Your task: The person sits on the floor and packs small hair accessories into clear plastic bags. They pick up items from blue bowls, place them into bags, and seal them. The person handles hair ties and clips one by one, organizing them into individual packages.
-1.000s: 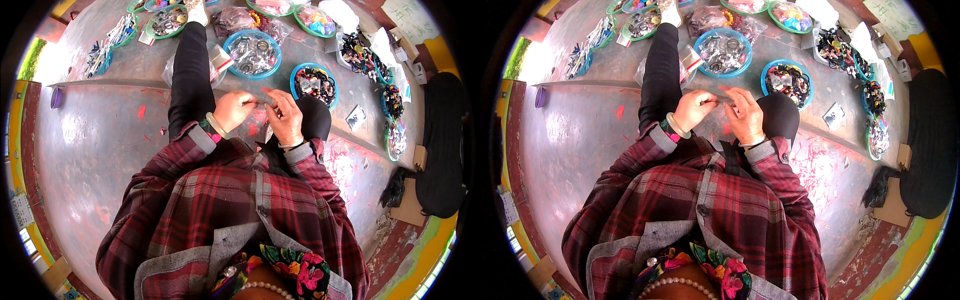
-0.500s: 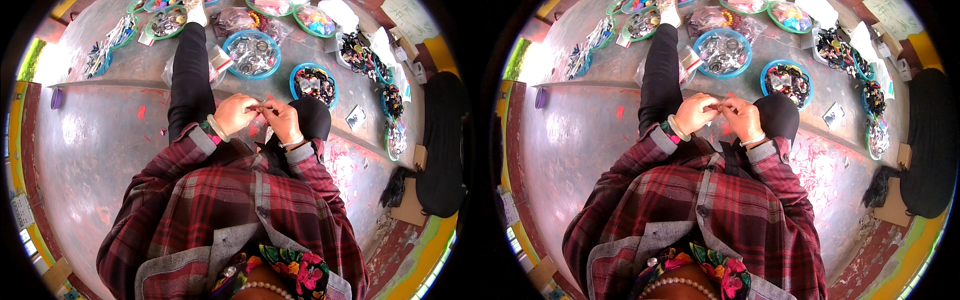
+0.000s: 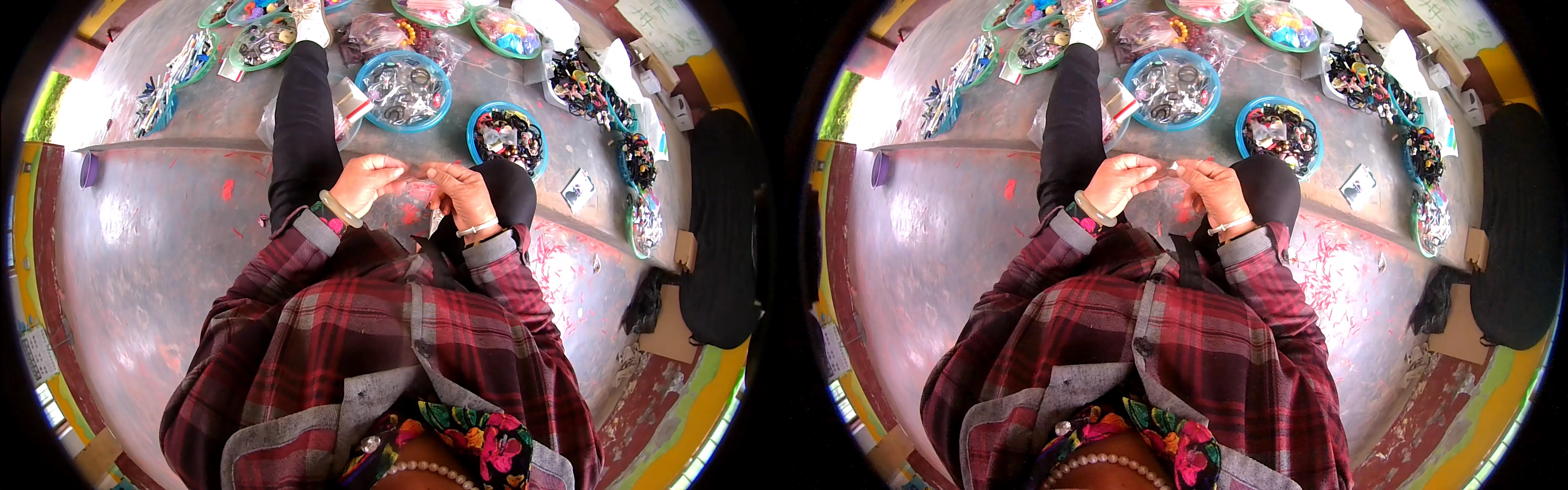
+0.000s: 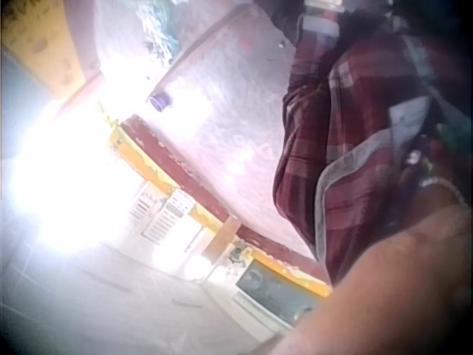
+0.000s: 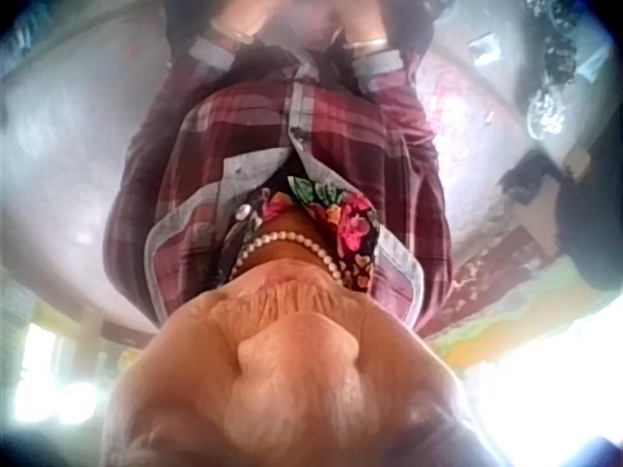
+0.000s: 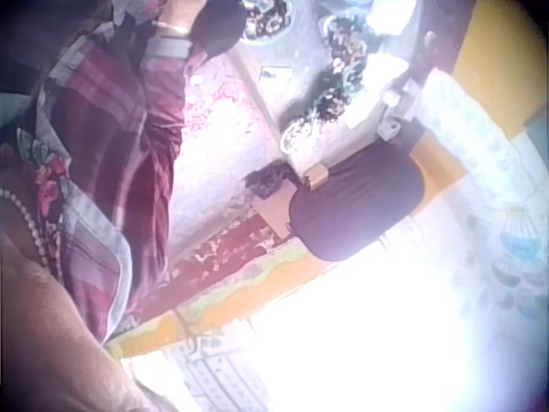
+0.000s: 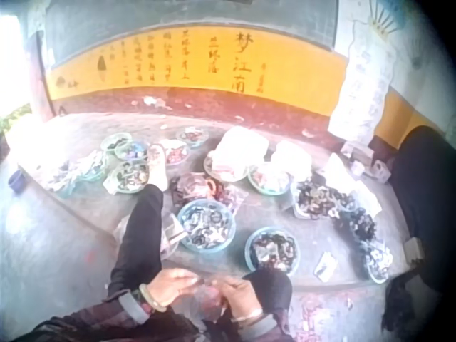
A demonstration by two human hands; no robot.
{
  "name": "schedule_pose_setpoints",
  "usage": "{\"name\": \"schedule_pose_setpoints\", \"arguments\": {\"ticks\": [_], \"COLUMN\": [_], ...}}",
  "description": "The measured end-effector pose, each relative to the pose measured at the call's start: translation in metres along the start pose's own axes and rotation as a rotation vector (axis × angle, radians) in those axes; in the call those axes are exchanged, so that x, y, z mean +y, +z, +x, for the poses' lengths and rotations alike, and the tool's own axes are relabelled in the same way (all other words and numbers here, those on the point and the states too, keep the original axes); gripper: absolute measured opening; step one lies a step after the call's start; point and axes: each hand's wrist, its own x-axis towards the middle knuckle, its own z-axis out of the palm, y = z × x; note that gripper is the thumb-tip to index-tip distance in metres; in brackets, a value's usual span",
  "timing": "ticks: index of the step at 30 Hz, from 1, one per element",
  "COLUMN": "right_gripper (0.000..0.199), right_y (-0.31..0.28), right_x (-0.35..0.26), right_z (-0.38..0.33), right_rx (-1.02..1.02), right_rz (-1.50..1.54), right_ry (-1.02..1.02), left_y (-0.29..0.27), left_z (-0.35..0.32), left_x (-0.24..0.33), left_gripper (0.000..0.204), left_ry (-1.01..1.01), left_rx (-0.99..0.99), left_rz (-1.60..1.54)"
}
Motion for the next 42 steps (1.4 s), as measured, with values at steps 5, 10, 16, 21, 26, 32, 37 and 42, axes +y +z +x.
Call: {"name": "schedule_pose_setpoints", "arguments": {"ticks": [5,10,16,21,26,32,37,42], "right_gripper": [0.024,0.027,0.029,0.031,0.028,0.033,0.037,0.033], "right_y": [-0.003,-0.004,-0.012,-0.010,-0.014,-0.007,-0.011,-0.007], "right_x": [-0.008,-0.015,-0.009,-0.013,-0.007,-0.020,-0.013,-0.010], "right_z": [-0.002,-0.005,-0.002,-0.004,-0.003,-0.009,-0.007,-0.006], "right_rx": [-0.135,-0.160,-0.148,-0.211,-0.165,-0.203,-0.243,-0.209], "right_rz": [0.050,0.035,-0.023,0.062,0.042,0.072,0.063,-0.065], "right_ry": [0.094,0.158,0.176,0.100,0.150,0.111,0.068,0.016], "left_y": [-0.002,0.006,0.006,0.007,0.008,0.011,0.006,0.003], "left_z": [0.002,-0.001,0.000,-0.001,0.000,-0.003,-0.005,-0.009], "left_x": [-0.001,0.009,0.005,0.005,0.003,0.005,0.010,0.014], "left_gripper": [0.020,0.027,0.031,0.032,0.035,0.035,0.036,0.037], "left_ry": [0.040,-0.008,0.077,0.059,0.099,0.128,0.073,0.057], "left_rx": [-0.107,-0.183,-0.216,-0.227,-0.248,-0.253,-0.222,-0.154], "left_rz": [-0.012,-0.010,0.191,0.136,0.160,0.055,0.028,0.080]}}
